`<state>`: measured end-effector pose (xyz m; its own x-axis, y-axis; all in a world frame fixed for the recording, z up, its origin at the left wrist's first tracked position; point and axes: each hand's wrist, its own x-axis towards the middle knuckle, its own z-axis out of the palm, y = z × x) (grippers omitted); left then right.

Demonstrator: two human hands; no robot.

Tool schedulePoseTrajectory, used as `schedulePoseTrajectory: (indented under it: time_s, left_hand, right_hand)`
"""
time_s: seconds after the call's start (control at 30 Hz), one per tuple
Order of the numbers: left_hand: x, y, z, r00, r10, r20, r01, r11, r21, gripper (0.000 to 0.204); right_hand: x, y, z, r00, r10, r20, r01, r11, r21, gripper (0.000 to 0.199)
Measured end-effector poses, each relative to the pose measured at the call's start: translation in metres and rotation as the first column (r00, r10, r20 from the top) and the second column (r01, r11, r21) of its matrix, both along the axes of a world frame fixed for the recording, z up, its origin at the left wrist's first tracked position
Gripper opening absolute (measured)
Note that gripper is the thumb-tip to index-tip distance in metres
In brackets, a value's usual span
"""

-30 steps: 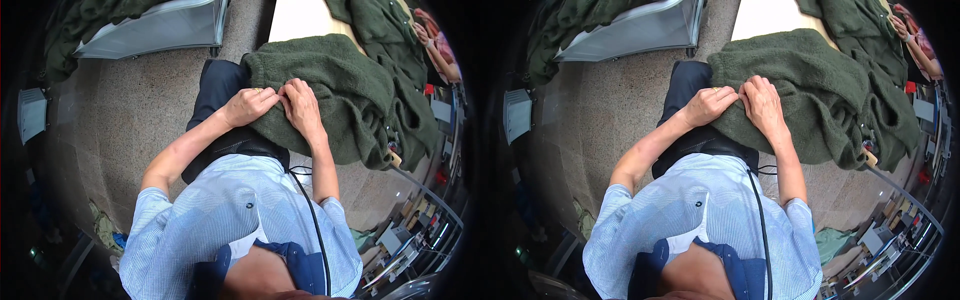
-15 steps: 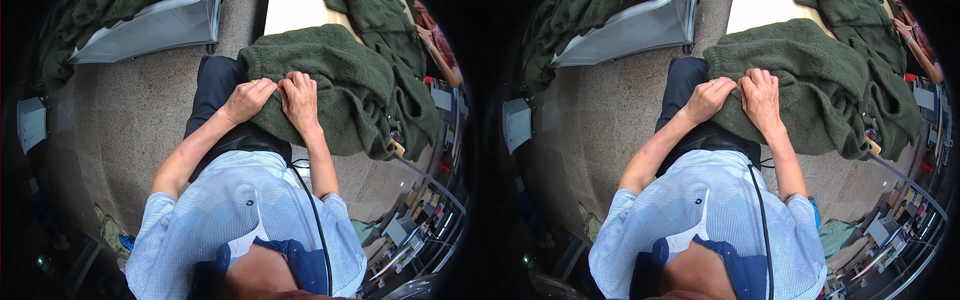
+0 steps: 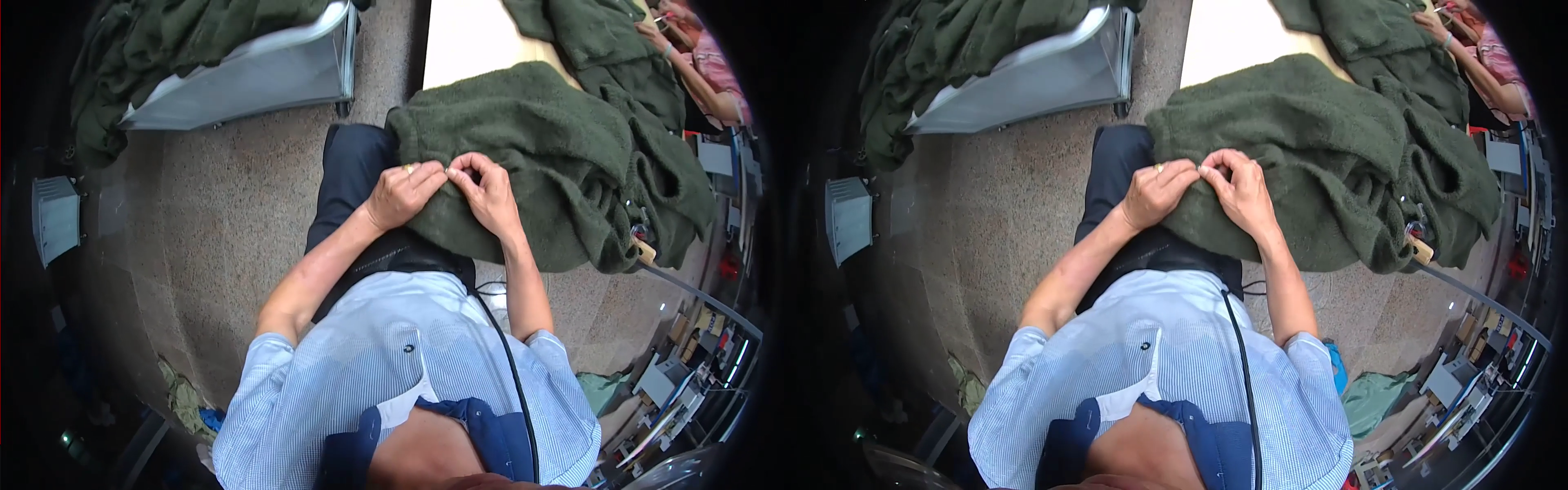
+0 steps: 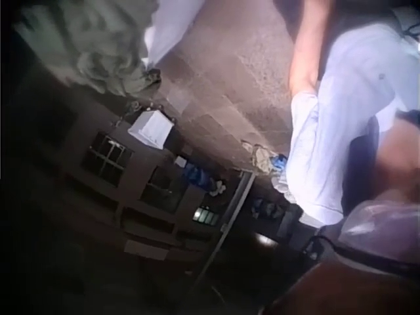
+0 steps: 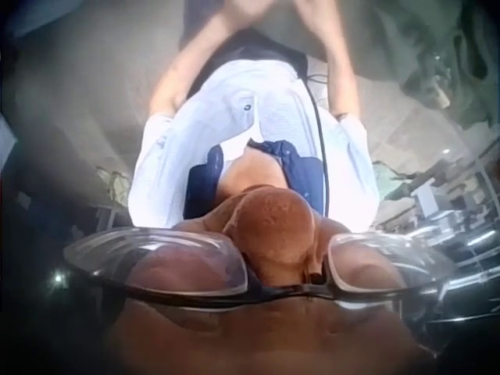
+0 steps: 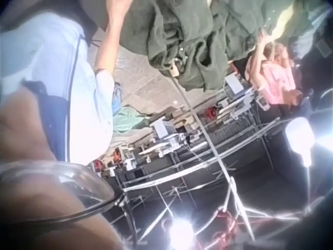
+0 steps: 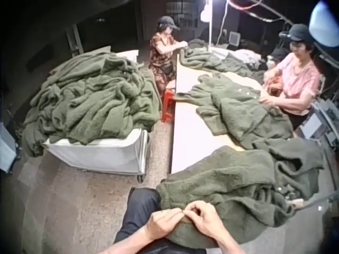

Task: Fastening and checking buttons on several olive green knit cardigans at a sewing factory workbench.

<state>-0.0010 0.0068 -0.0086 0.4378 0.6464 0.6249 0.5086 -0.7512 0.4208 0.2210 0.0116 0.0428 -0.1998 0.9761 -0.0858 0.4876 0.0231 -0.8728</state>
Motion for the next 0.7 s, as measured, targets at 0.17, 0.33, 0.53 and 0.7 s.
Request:
schedulePoseTrajectory:
  time_s: [0.17, 0.33, 0.53, 0.7]
  left_hand:
    - [0.003, 0.005, 0.001, 1.0, 0.011, 0.018, -0.012, 1.0, 0.009, 0.019]
    - [0.005, 0.004, 0.003, 0.996, 0.038, 0.079, -0.037, 0.999, -0.021, 0.021]
    - [0.007, 0.003, 0.012, 0.986, 0.063, 0.155, -0.046, 0.993, -0.111, 0.023]
    - [0.01, -0.007, 0.011, 0.972, 0.117, 0.202, -0.077, 0.977, -0.197, 0.027]
  right_hand:
    - [0.004, 0.013, -0.008, 0.993, -0.003, -0.117, -0.006, 0.997, -0.077, 0.018]
    - [-0.001, 0.011, -0.008, 0.989, -0.04, -0.141, 0.029, 0.996, -0.079, 0.018]
    - [-0.007, 0.006, -0.007, 0.994, -0.102, -0.032, 0.099, 0.993, -0.065, 0.021]
    - [-0.011, -0.002, -0.003, 0.994, -0.104, 0.025, 0.104, 0.994, 0.026, 0.022]
